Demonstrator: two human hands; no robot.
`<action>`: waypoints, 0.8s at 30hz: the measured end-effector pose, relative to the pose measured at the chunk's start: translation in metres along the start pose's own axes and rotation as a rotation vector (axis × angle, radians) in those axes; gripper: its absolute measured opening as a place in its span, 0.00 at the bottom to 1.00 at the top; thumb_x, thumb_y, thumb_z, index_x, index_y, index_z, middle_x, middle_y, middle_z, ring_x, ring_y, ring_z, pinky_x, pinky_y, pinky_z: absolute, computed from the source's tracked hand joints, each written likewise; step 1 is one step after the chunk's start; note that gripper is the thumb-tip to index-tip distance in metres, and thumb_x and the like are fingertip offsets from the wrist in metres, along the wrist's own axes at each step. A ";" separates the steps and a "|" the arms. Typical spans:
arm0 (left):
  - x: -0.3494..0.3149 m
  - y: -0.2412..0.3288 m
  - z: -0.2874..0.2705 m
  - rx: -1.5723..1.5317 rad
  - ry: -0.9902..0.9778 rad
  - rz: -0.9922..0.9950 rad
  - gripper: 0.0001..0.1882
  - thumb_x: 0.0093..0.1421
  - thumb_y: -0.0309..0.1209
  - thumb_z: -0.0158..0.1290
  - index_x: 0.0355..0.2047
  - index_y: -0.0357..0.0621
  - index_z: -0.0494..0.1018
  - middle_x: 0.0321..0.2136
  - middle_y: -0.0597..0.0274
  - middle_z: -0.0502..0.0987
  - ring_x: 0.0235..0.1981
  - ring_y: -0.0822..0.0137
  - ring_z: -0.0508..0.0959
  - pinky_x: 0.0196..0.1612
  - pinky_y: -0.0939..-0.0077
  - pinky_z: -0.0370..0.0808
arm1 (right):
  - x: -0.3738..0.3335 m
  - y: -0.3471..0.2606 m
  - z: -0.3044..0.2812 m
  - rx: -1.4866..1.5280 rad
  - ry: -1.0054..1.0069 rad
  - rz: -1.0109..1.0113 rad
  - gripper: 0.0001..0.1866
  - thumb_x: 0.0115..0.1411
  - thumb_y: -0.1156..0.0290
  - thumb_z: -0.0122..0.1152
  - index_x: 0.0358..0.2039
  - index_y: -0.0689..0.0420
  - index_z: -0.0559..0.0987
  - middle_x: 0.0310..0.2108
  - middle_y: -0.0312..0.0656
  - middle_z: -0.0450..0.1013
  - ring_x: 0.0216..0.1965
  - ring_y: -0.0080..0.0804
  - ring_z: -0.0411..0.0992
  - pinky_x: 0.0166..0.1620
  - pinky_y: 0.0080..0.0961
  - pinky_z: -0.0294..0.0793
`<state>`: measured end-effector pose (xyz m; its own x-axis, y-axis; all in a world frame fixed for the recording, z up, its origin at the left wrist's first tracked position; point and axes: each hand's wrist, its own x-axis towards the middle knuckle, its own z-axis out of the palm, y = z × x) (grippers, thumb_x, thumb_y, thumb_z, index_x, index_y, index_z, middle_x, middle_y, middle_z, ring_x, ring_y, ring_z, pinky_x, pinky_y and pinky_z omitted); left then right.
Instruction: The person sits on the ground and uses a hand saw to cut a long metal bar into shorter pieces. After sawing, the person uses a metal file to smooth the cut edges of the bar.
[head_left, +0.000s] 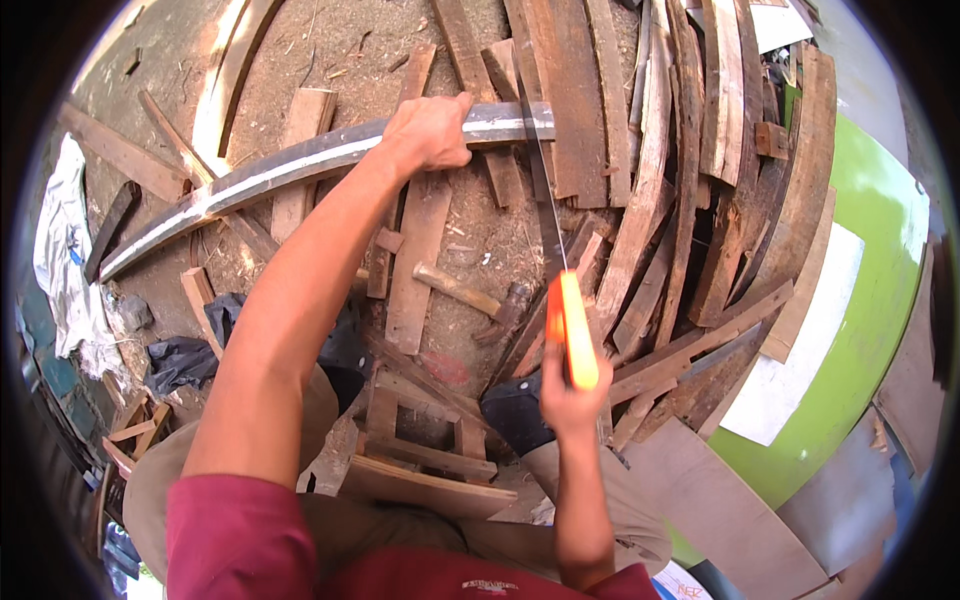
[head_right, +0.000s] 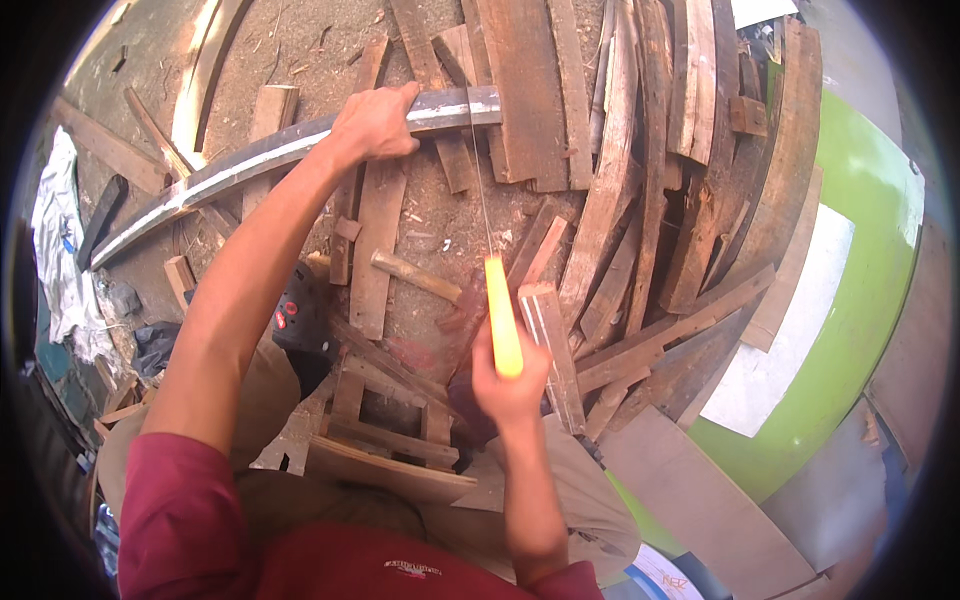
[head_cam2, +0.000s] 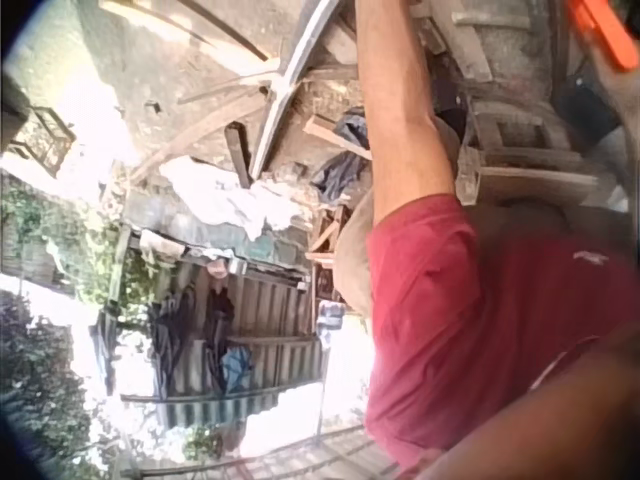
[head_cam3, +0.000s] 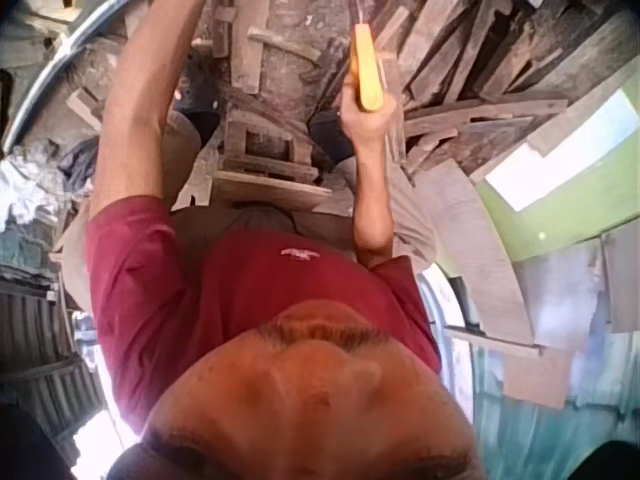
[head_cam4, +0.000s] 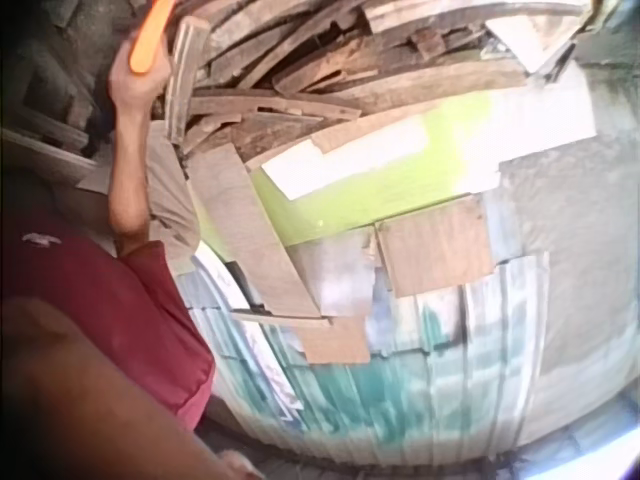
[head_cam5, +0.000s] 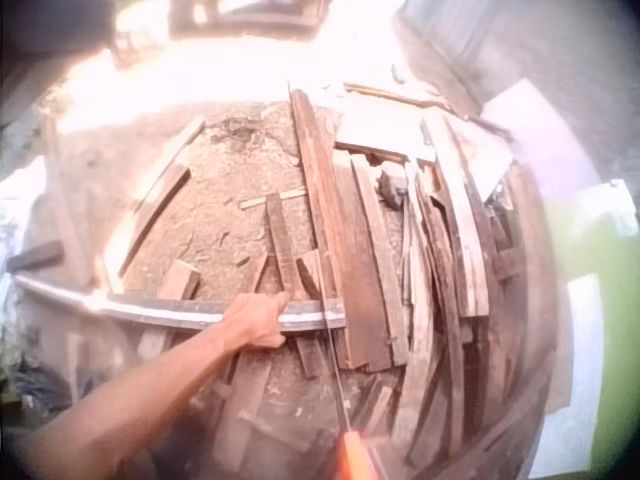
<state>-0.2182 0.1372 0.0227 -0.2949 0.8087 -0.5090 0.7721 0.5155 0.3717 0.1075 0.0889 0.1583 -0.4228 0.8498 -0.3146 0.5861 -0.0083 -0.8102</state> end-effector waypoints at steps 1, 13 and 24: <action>0.005 -0.002 -0.008 0.003 0.020 -0.015 0.23 0.48 0.30 0.54 0.46 0.37 0.73 0.40 0.40 0.82 0.45 0.42 0.83 0.48 0.52 0.79 | -0.025 0.001 -0.013 -0.002 0.016 -0.012 0.01 0.58 0.81 0.63 0.29 0.65 0.80 0.17 0.39 0.72 0.18 0.26 0.71 0.24 0.27 0.69; -0.011 -0.001 0.012 0.031 0.071 -0.001 0.21 0.49 0.29 0.55 0.45 0.38 0.72 0.41 0.43 0.82 0.44 0.43 0.83 0.49 0.54 0.79 | 0.045 0.025 0.041 0.059 -0.016 -0.049 0.02 0.56 0.80 0.64 0.31 0.64 0.81 0.19 0.45 0.74 0.21 0.29 0.75 0.28 0.28 0.74; 0.005 -0.005 0.015 0.047 0.190 0.094 0.20 0.47 0.29 0.54 0.42 0.36 0.72 0.39 0.41 0.82 0.41 0.43 0.83 0.45 0.53 0.80 | 0.077 0.018 0.065 0.100 0.032 -0.072 0.03 0.57 0.80 0.65 0.28 0.63 0.79 0.18 0.39 0.72 0.21 0.22 0.71 0.27 0.26 0.71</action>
<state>-0.2156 0.1346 0.0068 -0.3182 0.8937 -0.3164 0.8254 0.4253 0.3713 0.0401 0.1201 0.0873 -0.4379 0.8665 -0.2396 0.4823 0.0015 -0.8760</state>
